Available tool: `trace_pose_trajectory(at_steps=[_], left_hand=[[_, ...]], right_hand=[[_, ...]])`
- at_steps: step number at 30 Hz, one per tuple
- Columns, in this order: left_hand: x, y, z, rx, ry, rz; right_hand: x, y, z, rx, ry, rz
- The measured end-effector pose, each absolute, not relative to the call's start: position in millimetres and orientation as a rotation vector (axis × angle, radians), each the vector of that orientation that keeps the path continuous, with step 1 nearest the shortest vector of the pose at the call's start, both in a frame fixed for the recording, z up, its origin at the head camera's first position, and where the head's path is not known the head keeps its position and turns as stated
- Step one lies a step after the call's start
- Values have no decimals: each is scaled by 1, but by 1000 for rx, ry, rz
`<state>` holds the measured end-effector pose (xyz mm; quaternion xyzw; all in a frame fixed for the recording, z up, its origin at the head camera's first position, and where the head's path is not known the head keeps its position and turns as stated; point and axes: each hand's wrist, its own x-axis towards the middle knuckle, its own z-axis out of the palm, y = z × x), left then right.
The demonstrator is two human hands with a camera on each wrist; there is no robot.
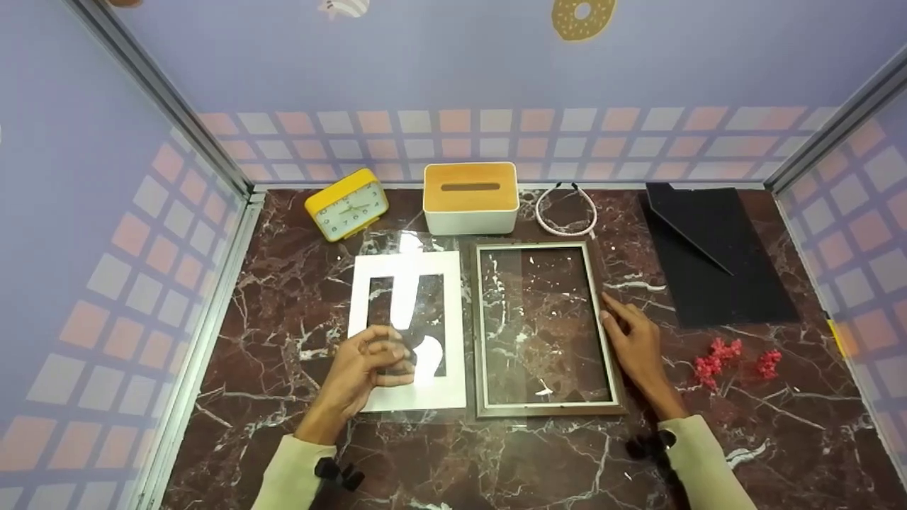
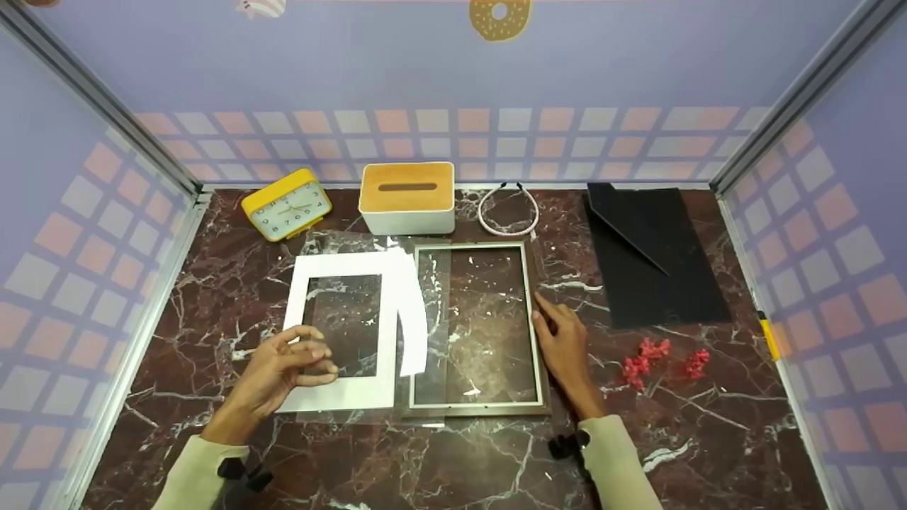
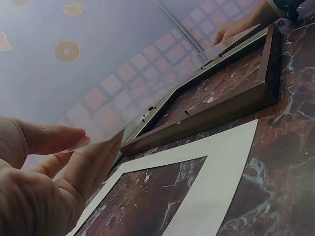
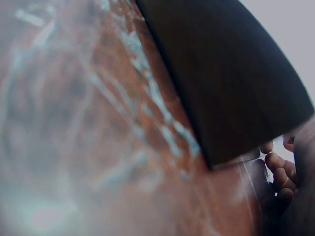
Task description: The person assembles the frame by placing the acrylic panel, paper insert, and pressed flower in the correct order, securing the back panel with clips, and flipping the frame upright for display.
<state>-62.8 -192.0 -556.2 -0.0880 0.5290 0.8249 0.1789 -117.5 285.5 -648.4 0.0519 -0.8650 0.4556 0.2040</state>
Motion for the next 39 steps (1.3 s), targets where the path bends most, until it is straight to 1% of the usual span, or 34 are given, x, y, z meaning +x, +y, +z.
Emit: trace_pose_trajectory(at_steps=[21,30,39], left_hand=[[-65,-143,-571,-211,1397,2348],[-66,-121,-576,-226,1363,2342],[-64,-106,-584,-238,1346,2346]], right_hand=[[-114,286,-637,206,-2502,1224],[-95,278,-622,93,-2459,1238],[-69,261,-600,199,-2429,1364]])
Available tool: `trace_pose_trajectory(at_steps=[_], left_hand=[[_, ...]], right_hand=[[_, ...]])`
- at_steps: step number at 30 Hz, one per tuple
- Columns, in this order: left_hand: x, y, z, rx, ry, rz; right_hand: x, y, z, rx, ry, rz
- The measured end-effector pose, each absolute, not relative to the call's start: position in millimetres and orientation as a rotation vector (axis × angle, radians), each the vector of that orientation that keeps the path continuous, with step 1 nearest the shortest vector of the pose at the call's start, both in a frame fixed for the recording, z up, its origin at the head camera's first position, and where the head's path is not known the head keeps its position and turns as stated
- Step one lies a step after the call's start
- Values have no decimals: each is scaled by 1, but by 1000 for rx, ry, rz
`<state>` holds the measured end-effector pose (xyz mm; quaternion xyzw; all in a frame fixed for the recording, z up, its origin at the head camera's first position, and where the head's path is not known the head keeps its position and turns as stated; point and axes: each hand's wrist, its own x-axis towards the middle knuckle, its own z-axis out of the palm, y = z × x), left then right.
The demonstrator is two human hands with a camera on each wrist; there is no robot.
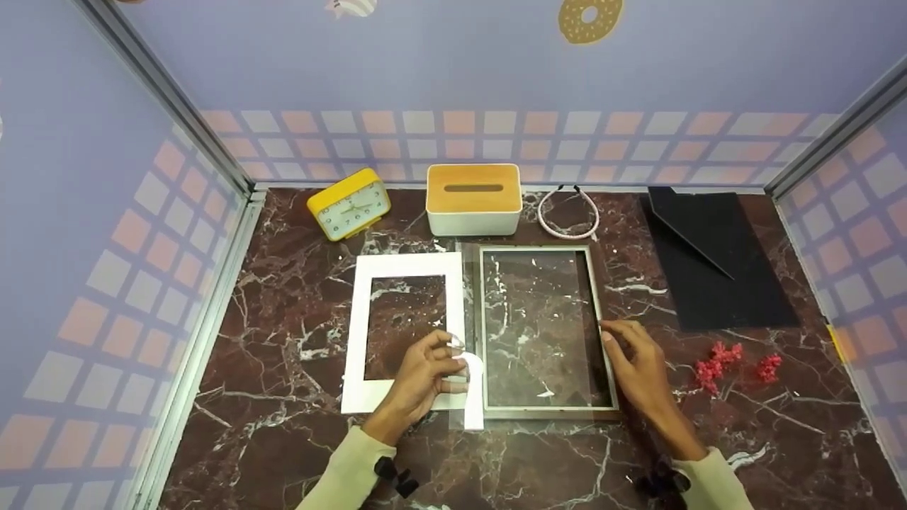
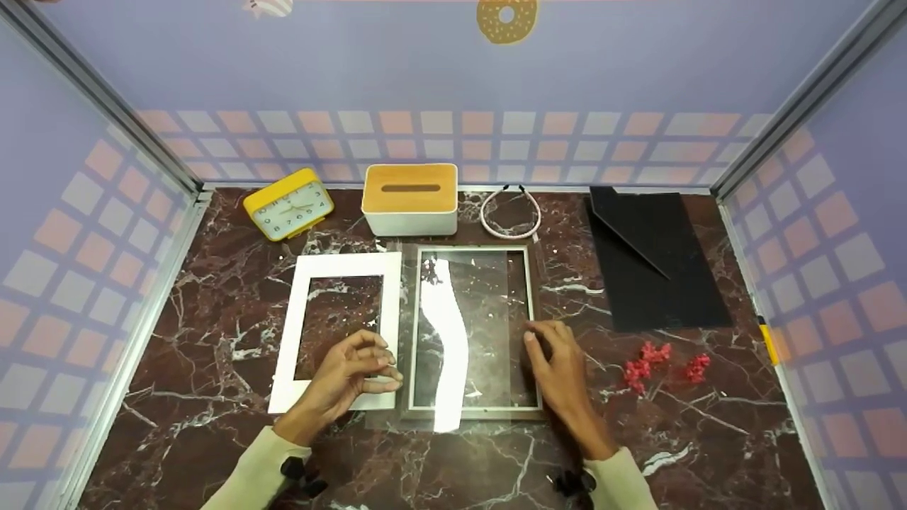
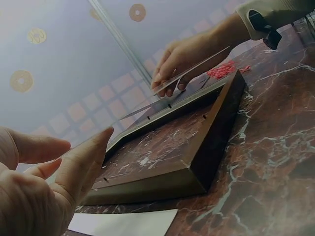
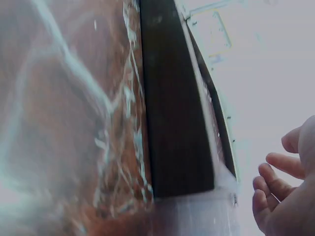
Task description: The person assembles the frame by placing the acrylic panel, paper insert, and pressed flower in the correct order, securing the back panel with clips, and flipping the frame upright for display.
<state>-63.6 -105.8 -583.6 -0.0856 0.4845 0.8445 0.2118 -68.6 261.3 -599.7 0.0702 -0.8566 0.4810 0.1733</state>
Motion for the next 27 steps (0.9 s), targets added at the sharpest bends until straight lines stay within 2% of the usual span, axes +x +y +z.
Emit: trace_pose_trajectory(at_steps=[7,14,23,27], left_hand=[[-62,-98,-587,-226,1308,2364],[-61,-89,-585,-241,1278,2373],[-61,-73,-585,-161,1439,2343],[-62,-67,-585,-158,1565,2312]], right_hand=[[-51,252,-596,217,-2496,1410],[-36,245,-594,118,-2501,1508],[-26,235,-566,73,-2381,1655],[-31,241,-580,11,-2400,1669]])
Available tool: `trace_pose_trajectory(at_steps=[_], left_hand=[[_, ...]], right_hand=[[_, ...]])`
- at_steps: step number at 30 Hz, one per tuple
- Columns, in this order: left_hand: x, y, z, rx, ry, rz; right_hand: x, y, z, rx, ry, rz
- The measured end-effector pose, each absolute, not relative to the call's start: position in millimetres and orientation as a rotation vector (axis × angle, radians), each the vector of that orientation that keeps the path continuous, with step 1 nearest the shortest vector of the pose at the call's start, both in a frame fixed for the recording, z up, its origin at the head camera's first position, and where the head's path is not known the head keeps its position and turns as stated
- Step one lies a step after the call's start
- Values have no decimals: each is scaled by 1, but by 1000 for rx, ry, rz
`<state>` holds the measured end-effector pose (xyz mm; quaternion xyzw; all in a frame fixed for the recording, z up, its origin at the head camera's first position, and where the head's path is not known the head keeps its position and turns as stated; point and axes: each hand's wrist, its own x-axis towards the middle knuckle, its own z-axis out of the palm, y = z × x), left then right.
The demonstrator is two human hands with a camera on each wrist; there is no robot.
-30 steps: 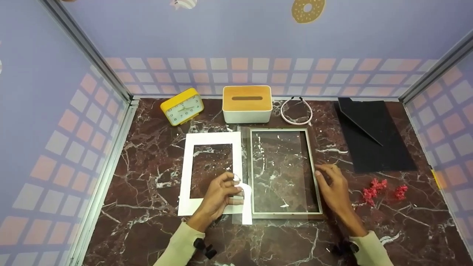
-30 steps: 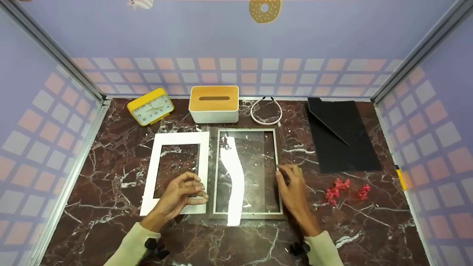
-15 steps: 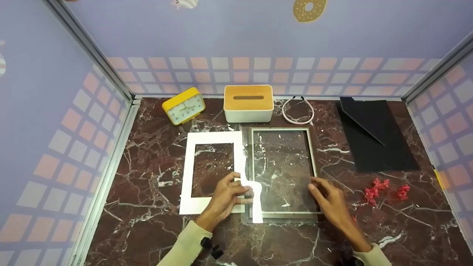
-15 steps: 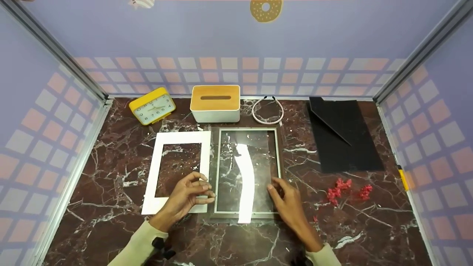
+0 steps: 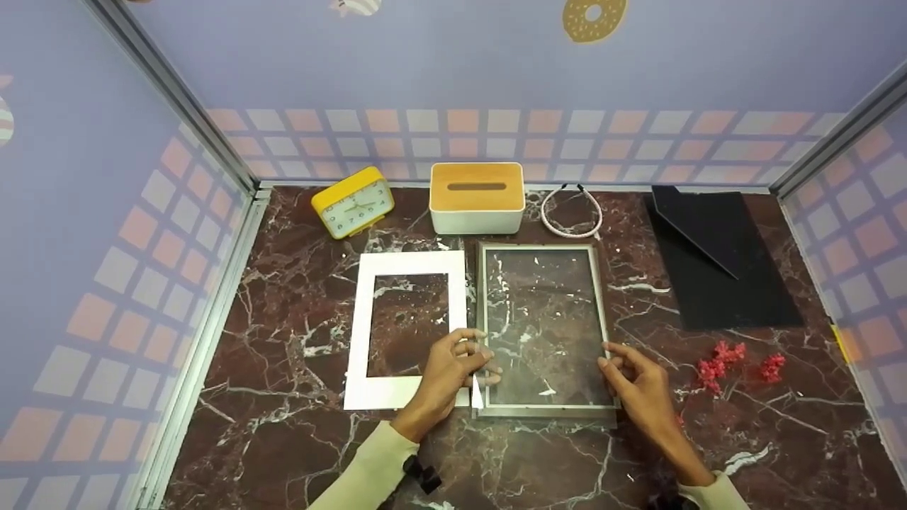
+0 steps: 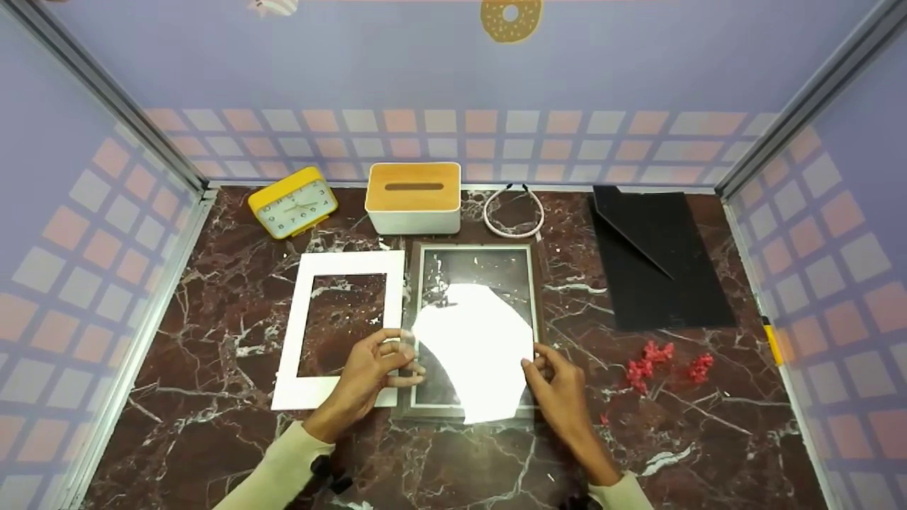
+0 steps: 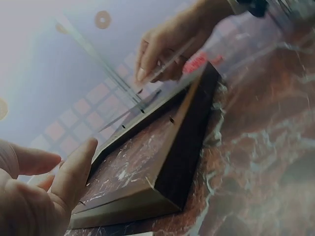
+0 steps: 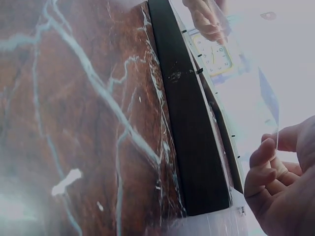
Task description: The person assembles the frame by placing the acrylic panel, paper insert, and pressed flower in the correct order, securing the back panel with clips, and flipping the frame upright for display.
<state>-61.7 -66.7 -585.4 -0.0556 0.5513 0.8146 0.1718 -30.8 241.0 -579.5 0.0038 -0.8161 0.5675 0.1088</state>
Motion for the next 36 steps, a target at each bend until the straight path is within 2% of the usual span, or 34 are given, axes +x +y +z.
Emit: trace_pose_trajectory(at_steps=[5,10,18,26,36], left_hand=[[-64,-62,-587,-124,1876,2182],[-68,-59,-587,-91,2105,2048],[-74,-55,-589,-101,1900,2173],[-80,-53,-592,-113,2000,2112],[-84,-53,-592,-95,2060,2052]], right_hand=[[-41,255,-598,-70,-2422,1691],[-50,258,-595,-149,-2464,1644],[-55,251,-574,-182,-2515,1675],[-65,260,-596,-275,-2544,1618],[-68,263,-603,-258,-2557,1628]])
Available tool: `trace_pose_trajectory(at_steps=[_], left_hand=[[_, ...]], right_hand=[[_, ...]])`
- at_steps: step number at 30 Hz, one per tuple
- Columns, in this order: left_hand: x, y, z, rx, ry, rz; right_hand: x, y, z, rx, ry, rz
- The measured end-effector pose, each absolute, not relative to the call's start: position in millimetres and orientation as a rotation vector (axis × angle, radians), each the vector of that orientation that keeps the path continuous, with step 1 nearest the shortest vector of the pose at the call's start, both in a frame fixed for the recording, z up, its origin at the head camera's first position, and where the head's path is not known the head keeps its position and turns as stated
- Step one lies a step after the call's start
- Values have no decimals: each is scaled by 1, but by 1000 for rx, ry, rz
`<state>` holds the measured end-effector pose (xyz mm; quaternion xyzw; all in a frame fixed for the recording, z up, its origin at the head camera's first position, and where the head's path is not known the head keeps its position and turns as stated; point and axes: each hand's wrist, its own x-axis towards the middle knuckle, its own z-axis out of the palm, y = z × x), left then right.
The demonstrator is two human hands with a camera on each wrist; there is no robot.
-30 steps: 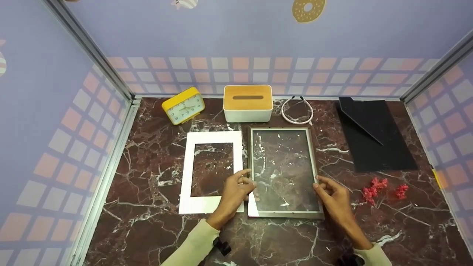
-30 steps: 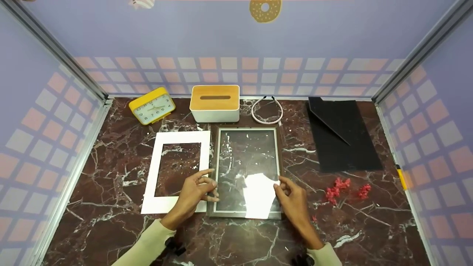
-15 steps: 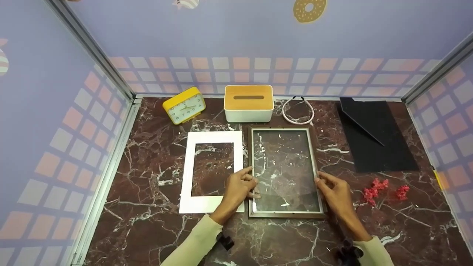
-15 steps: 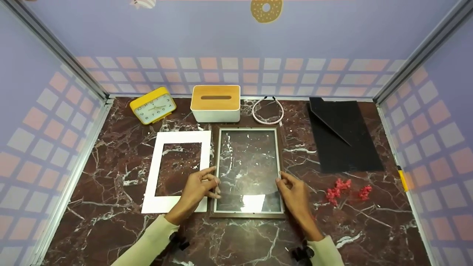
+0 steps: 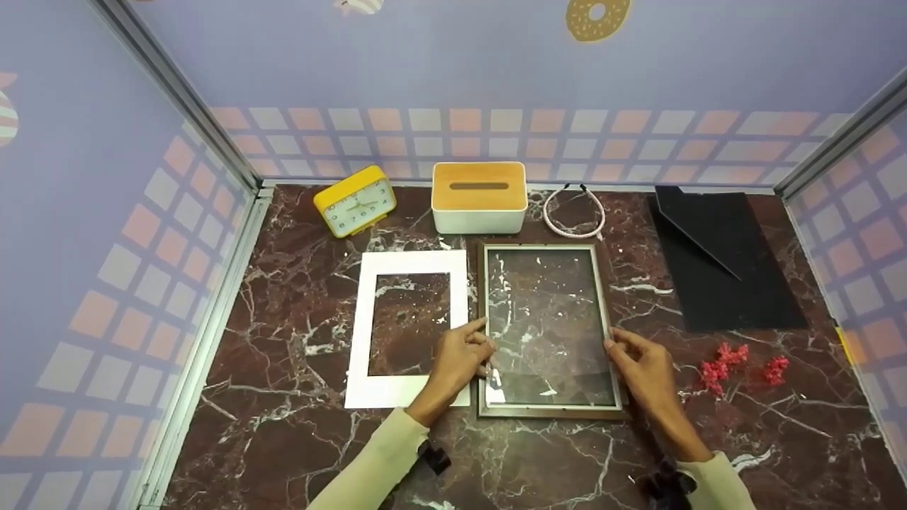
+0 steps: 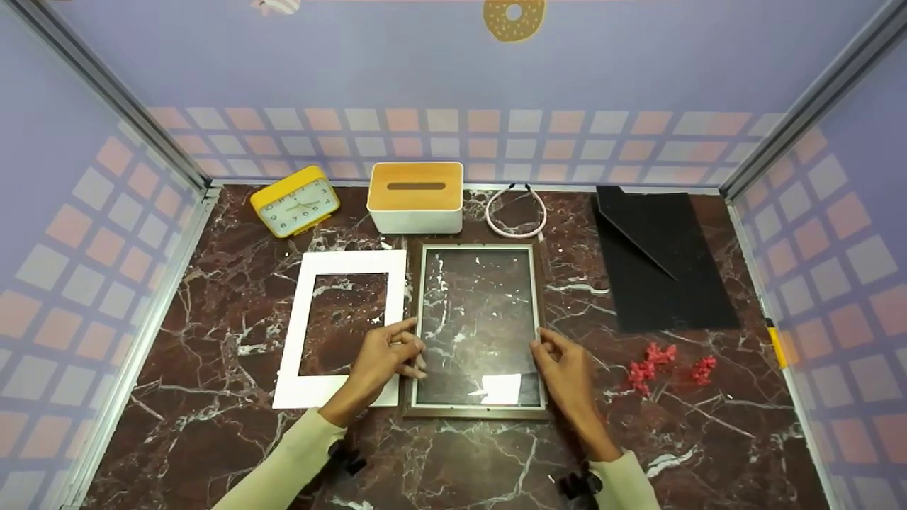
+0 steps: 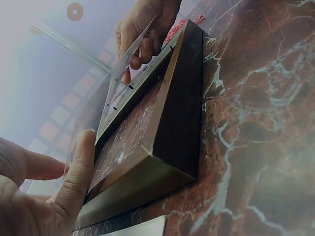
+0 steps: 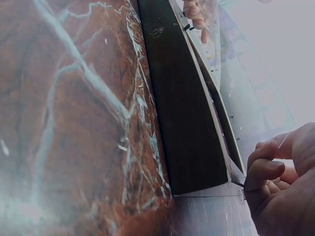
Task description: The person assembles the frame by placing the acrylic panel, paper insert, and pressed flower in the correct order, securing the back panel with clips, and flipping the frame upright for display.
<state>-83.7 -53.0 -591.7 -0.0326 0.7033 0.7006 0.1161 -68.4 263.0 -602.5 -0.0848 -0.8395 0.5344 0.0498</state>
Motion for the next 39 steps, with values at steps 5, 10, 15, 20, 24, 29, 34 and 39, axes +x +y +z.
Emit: trace_pose_trajectory(at_steps=[5,10,15,20,24,29,34,39], left_hand=[[-86,-54,-588,-57,2086,1981],[-88,-57,-587,29,2184,1861],[-91,-62,-584,175,2358,1677],[-93,-68,-587,289,2484,1553],[-100,-72,-616,330,2570,1554],[-110,-76,-662,326,2754,1452],[-108,-74,-669,263,2787,1407],[-103,-73,-666,253,2784,1382]], right_hand=[[-68,265,-604,-239,-2555,1622],[-67,264,-602,-222,-2534,1627],[-66,264,-601,-215,-2531,1585],[-66,265,-603,-232,-2564,1471],[-66,265,-605,-219,-2587,1408],[-66,263,-606,-197,-2618,1323],[-66,263,-606,-127,-2616,1239],[-66,262,-606,-40,-2597,1148]])
